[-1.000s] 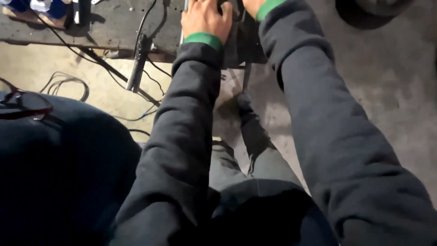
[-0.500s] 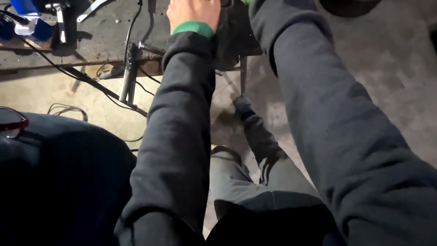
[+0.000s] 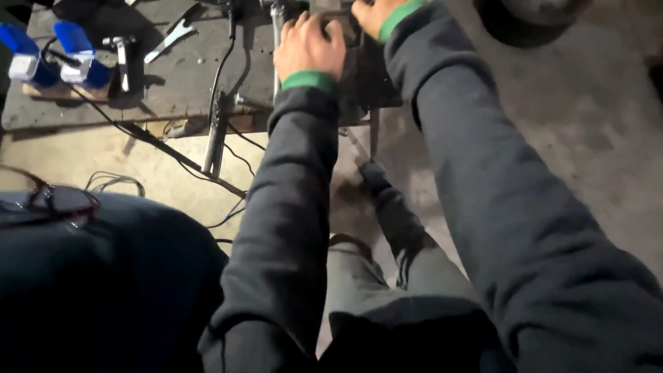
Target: Clamping and manipulating a metal strip using a bench vise in a workshop.
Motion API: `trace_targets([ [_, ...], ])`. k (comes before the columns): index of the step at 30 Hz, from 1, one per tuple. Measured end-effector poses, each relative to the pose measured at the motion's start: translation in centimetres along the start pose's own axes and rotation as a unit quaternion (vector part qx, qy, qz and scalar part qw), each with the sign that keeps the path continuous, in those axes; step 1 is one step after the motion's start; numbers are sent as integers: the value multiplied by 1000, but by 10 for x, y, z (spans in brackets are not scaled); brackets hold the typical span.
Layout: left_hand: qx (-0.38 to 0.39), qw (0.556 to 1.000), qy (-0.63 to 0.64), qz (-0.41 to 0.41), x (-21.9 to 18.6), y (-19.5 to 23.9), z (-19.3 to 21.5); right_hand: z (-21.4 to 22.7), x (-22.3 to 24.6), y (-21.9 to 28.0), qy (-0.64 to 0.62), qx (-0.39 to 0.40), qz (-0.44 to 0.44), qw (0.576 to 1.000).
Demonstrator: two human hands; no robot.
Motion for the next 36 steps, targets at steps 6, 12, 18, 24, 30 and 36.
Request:
trace_targets([
  [6, 40, 998, 32, -34, 0, 9, -1, 70, 80, 22, 71, 29, -69, 995],
  [12, 60, 997, 7, -37, -4, 14, 7, 92, 93, 25, 36, 158, -125, 979],
  [18, 26, 997, 74, 3, 10, 24, 1, 37, 21, 8, -79, 278, -63, 955],
  [24, 52, 938, 256, 227, 3, 12, 41, 36, -13, -1, -170, 361, -34, 916],
  [30, 5, 883, 386, 268, -7, 35, 88, 54, 8, 30, -325, 469, -87, 817],
  [36, -240, 894, 245, 288, 33, 99, 115, 56, -11, 34, -484, 462, -98, 736],
])
Point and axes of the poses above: each hand's wrist, its own y-axis away from the middle knuckle, its own z-axis out of the back of the hand, x = y × z, the point moved 4 cm from there along -y, towards the middle knuckle, and after that the axes turned 3 degrees about z, right-handed, at the moved point
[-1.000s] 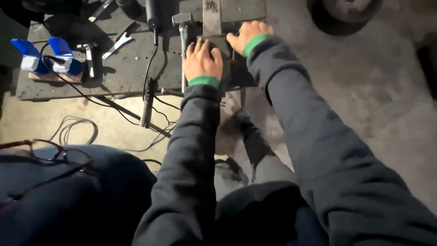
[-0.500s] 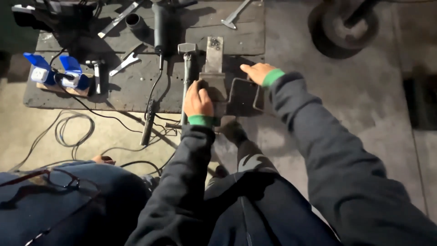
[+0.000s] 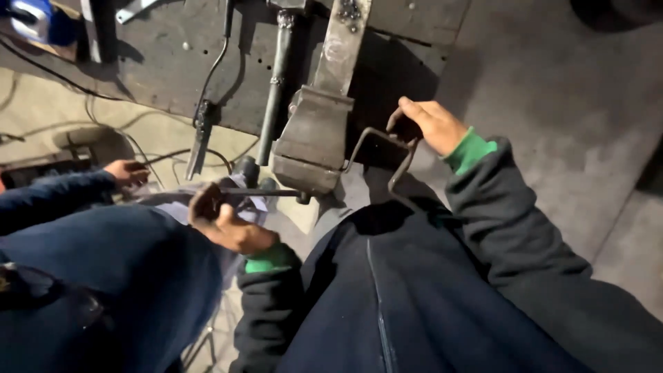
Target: Clamping and manipulating a metal strip using a bench vise in a workshop.
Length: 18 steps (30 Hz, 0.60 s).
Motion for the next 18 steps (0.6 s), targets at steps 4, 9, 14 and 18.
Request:
trace_targets([
  [4, 4, 997, -38, 73, 17, -9, 12, -10, -1, -10, -17, 48, -85, 995],
  [9, -2, 976, 50, 212, 39, -7, -5, -39, 8, -8, -20, 68, -156, 985],
  [14, -40, 986, -113, 117, 48, -1, -12, -46, -6, -16, 44, 35, -44, 997],
  [18, -43, 978, -197, 46, 96, -5, 1, -39, -19, -22, 92, 29, -33, 995],
])
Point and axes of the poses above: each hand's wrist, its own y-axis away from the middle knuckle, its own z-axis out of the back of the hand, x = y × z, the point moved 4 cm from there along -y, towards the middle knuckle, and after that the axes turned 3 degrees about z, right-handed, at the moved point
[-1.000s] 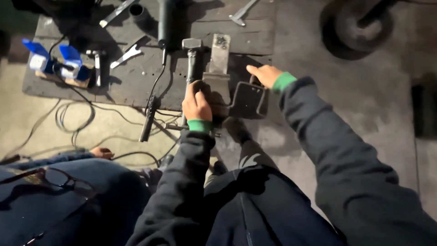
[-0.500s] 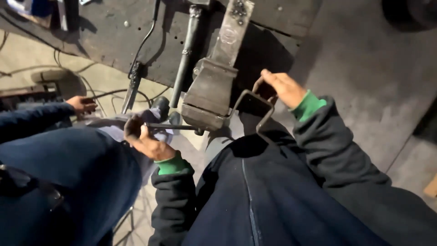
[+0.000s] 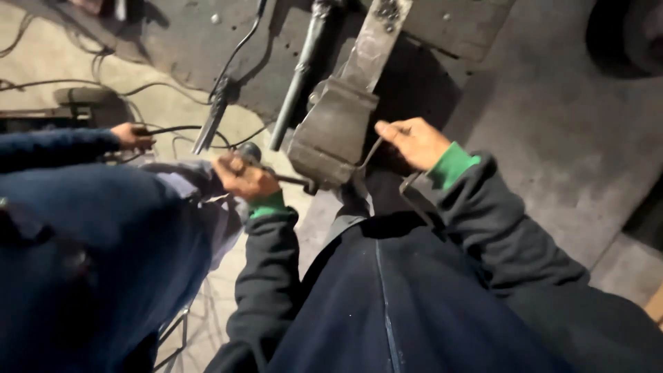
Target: Clamping and manipulating a metal strip using a bench vise in a workshop.
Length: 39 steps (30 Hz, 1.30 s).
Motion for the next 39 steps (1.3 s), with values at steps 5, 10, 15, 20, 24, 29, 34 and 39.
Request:
trace_targets([
  [5, 45, 991, -13, 122, 130, -16, -24, 1, 25, 1, -99, 2, -139, 985],
  [10, 262, 870, -101, 405, 52, 35, -29, 10, 36, -2, -32, 6, -140, 990],
  [15, 384, 905, -166, 82, 189, 117, -70, 13, 30, -5, -41, 1, -135, 990],
  [20, 654, 750, -89, 38, 142, 194, -78, 15, 30, -7, -23, -13, -162, 986],
  [24, 633, 731, 163, 198, 27, 185, -19, 17, 26, -4, -56, -7, -170, 984],
  [29, 465, 772, 363, 238, -11, 106, 39, 30, 23, 13, -96, 11, -184, 978],
  [34, 474, 827, 295, 69, -37, 50, 46, 35, 29, 25, -57, -25, -177, 982],
  [39, 404, 898, 130, -114, -126, 37, 51, 43, 36, 27, -52, -17, -217, 975],
])
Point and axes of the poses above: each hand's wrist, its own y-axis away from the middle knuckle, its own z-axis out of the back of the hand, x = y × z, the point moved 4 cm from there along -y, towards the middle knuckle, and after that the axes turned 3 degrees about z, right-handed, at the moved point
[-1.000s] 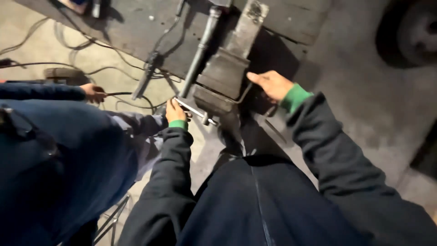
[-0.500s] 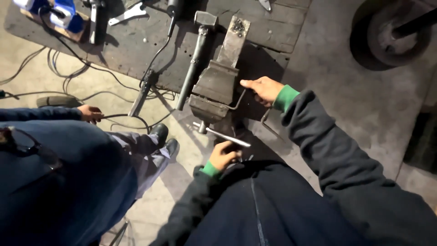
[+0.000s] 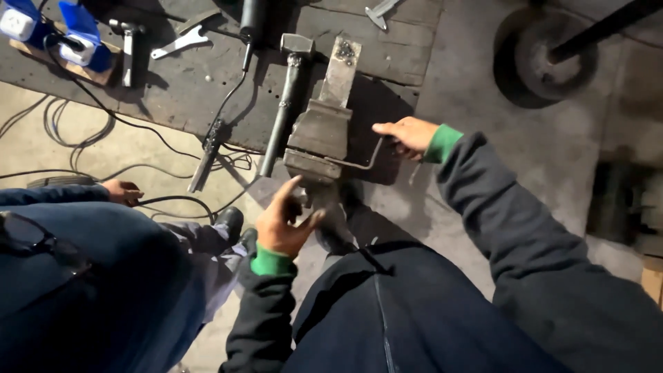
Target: Clamping and manipulating a metal strip using a bench vise in a workshop.
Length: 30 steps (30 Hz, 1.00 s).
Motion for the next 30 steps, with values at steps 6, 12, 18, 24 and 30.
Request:
trace_targets([
  [6, -171, 984, -47, 9, 60, -23, 22, 17, 9, 29, -33, 52, 12, 998],
  [12, -215, 950, -222, 49, 302, 28, -37, 24, 24, 51, -20, 39, 64, 997],
  [18, 144, 965, -91, 198, 339, 92, -174, 23, 38, 59, 17, 22, 97, 995],
  [24, 137, 928, 269, 219, 164, 85, -106, 24, 46, 52, 130, -40, 135, 982],
  [30, 17, 927, 344, 152, 160, 59, -4, 24, 60, 40, 197, -78, 227, 951],
])
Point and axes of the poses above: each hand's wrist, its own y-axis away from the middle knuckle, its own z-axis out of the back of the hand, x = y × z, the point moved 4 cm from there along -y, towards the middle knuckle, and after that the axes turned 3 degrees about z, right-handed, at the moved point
